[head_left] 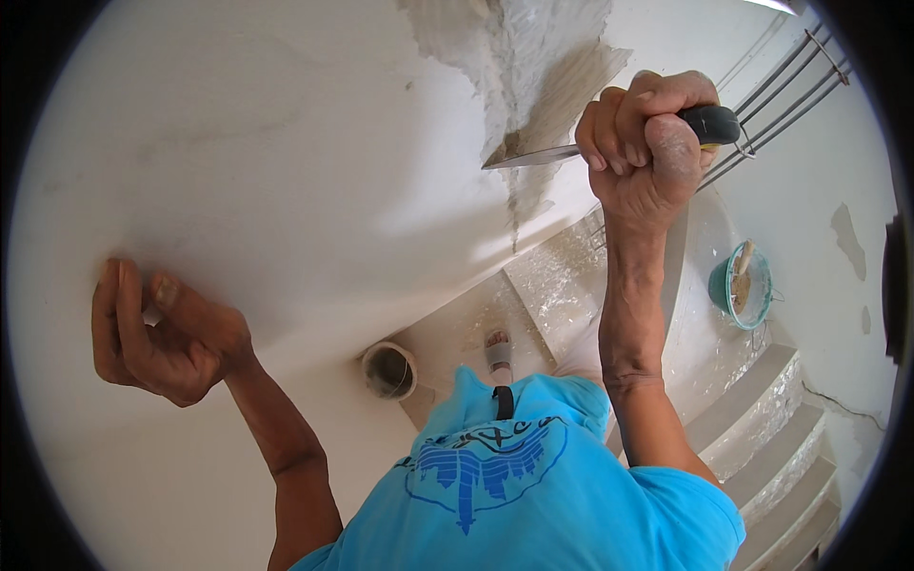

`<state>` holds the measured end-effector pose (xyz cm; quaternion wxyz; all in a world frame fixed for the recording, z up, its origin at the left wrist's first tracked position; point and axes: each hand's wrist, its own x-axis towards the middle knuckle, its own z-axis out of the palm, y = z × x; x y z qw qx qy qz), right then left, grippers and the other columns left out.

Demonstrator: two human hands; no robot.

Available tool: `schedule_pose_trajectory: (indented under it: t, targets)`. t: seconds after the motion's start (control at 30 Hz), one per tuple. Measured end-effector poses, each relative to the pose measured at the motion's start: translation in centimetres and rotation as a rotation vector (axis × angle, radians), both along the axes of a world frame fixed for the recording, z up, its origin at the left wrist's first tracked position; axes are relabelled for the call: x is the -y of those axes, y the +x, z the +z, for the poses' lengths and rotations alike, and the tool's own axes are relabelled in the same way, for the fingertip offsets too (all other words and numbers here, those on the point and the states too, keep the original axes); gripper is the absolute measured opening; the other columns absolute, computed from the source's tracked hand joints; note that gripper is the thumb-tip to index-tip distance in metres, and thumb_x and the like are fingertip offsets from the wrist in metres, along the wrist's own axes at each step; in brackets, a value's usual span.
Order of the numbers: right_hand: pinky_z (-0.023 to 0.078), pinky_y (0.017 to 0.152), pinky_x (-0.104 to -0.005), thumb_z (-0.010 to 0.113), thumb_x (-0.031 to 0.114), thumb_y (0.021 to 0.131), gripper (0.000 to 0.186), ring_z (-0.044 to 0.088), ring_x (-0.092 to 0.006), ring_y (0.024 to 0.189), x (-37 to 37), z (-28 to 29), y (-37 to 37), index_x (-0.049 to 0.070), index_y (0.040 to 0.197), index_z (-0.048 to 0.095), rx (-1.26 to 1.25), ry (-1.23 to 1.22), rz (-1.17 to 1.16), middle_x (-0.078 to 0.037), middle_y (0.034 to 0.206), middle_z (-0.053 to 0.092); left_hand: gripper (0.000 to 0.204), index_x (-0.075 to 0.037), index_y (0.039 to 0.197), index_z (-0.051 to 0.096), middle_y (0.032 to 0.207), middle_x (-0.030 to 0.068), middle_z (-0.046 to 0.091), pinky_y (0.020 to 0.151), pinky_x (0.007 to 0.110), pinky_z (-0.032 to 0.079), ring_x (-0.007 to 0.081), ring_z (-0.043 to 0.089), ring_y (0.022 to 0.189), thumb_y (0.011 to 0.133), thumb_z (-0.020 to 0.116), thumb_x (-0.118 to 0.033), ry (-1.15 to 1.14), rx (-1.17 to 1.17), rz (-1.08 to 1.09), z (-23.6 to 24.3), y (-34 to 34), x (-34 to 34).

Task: The person scrapes loose material from a crack in a white wall using a putty knife.

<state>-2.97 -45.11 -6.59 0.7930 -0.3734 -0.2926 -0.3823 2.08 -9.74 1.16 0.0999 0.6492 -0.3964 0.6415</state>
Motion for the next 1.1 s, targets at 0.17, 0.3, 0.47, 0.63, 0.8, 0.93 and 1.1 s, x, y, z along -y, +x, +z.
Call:
schedule_pose_trajectory:
  t: [0.17,0.3,0.47,0.63,0.8,0.93,1.1]
  targets:
    - [0.037,0.037,-0.0275,0.05,-0.005,0.081,0.007,0.04,-0.0099,0.04,0.0,0.4,-0.2,-0.004,0.085,0.055,0.026,-0.022,-0.017,-0.006,0.054,0.047,0.018,0.005,0.111,0.061,0.116,0.0141,0.051,0.071,0.021,0.057,0.0151,0.062,0.091,0.096,0.06,-0.004,0.016,-0.002,0.005,-0.2,-0.2,0.2]
    - [0.037,0.037,-0.0271,0.053,-0.002,0.083,0.004,0.04,-0.0094,0.04,-0.2,-0.8,0.5,-0.004,0.085,0.056,0.012,0.001,0.016,-0.005,0.053,0.047,0.018,0.007,0.111,0.06,0.116,0.0149,0.051,0.076,0.023,0.058,0.0169,0.062,0.095,0.095,0.059,-0.001,0.013,-0.013,0.003,-0.1,0.0,0.1]
    - [0.039,0.04,-0.0255,0.057,0.001,0.081,0.005,0.044,-0.0094,0.042,0.2,0.6,0.2,-0.003,0.083,0.058,0.049,-0.04,0.024,-0.004,0.055,0.051,0.016,0.011,0.107,0.061,0.116,0.0174,0.05,0.082,0.025,0.059,0.0206,0.062,0.1,0.093,0.059,0.002,-0.012,-0.033,0.016,-0.5,-0.5,0.1]
    - [0.042,0.045,-0.0226,0.067,0.003,0.074,0.007,0.054,-0.0087,0.052,-2.5,-3.3,0.1,-0.001,0.078,0.063,-0.309,-0.148,-0.195,-0.004,0.065,0.061,0.017,0.012,0.107,0.061,0.116,0.0185,0.051,0.066,0.025,0.055,0.0205,0.062,0.093,0.094,0.058,0.001,0.017,0.018,0.039,-0.3,0.1,0.0]
    - [0.04,0.039,-0.0264,0.068,0.004,0.085,0.015,0.051,-0.0128,0.046,-0.3,-0.5,-0.2,-0.004,0.09,0.058,0.071,-0.11,-0.028,-0.01,0.064,0.058,0.017,0.007,0.109,0.061,0.113,0.0148,0.053,0.068,0.021,0.056,0.0152,0.061,0.09,0.096,0.059,-0.003,0.003,0.009,0.003,-0.4,0.0,0.6]
    - [0.04,0.039,-0.0262,0.06,-0.001,0.083,0.008,0.048,-0.0124,0.044,-0.6,-1.6,0.0,-0.006,0.089,0.057,0.062,-0.063,-0.045,-0.01,0.062,0.055,0.017,0.008,0.109,0.061,0.113,0.0149,0.052,0.067,0.021,0.054,0.0144,0.06,0.088,0.097,0.058,-0.004,0.005,-0.011,-0.023,-0.1,-0.1,0.6]
    - [0.04,0.038,-0.026,0.056,-0.003,0.08,0.004,0.047,-0.0115,0.043,-0.2,-0.1,0.0,-0.005,0.084,0.057,0.049,-0.104,-0.058,-0.009,0.06,0.055,0.018,0.006,0.111,0.06,0.113,0.0143,0.051,0.068,0.02,0.054,0.0136,0.06,0.088,0.097,0.058,-0.005,0.03,0.025,0.021,0.0,0.1,0.1]
